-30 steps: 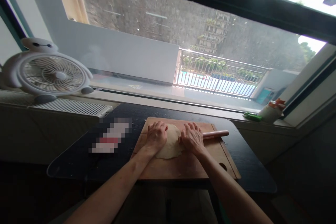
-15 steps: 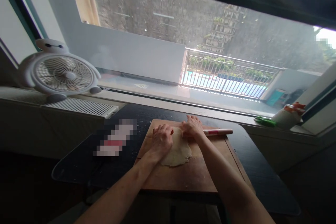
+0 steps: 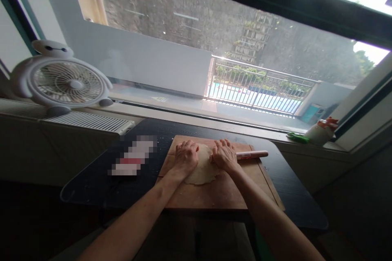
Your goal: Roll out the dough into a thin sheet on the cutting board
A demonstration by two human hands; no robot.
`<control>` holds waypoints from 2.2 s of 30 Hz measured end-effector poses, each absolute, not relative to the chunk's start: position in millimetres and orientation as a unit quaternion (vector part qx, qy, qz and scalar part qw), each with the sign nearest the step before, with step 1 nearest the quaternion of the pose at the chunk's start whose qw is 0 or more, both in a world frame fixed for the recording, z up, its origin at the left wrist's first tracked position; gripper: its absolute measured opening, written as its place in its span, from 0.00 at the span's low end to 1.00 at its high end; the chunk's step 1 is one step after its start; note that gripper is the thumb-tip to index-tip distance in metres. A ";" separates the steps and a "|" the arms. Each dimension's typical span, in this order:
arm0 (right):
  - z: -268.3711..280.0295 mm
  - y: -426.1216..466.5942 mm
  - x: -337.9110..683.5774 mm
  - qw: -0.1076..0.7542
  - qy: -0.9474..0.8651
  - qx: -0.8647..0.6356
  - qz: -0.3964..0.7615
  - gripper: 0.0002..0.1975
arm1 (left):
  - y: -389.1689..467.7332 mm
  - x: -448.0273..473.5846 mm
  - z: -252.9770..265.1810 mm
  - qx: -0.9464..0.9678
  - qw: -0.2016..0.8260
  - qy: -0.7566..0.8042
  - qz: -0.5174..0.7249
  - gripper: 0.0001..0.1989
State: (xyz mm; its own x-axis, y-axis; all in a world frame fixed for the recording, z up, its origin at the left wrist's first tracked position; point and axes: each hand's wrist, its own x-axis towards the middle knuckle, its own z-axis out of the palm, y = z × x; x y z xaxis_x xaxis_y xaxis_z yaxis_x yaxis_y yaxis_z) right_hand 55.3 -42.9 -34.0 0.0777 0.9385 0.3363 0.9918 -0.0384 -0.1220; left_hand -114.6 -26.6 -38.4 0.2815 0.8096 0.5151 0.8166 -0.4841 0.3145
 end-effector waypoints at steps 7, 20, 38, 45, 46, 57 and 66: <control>-25.3 16.0 52.9 0.214 -0.620 -0.753 -0.060 0.15 | -24.2 -116.9 -41.3 -0.804 0.008 -0.495 -0.330 0.09; -31.5 -69.4 51.1 0.170 -0.697 -0.688 -0.115 0.18 | -24.3 -118.7 -40.2 -0.774 -0.043 -0.499 -0.386 0.08; -18.4 10.3 25.7 0.157 -0.656 -0.738 0.009 0.19 | -1.4 -135.7 -58.7 -0.670 -0.136 -0.539 -0.492 0.12; -16.9 8.5 26.0 0.141 -0.656 -0.740 0.047 0.20 | -2.2 -135.0 -56.0 -0.671 -0.129 -0.546 -0.484 0.12; -18.2 -2.0 25.9 0.138 -0.659 -0.738 0.043 0.20 | -2.3 -134.7 -56.3 -0.670 -0.132 -0.549 -0.481 0.12; -25.7 -46.9 22.5 0.189 -0.673 -0.714 -0.039 0.18 | -8.9 -137.7 -56.3 -0.681 -0.143 -0.554 -0.458 0.12; -16.6 28.4 38.9 0.250 -0.641 -0.726 0.017 0.20 | -4.6 -131.8 -46.5 -0.762 -0.055 -0.556 -0.327 0.13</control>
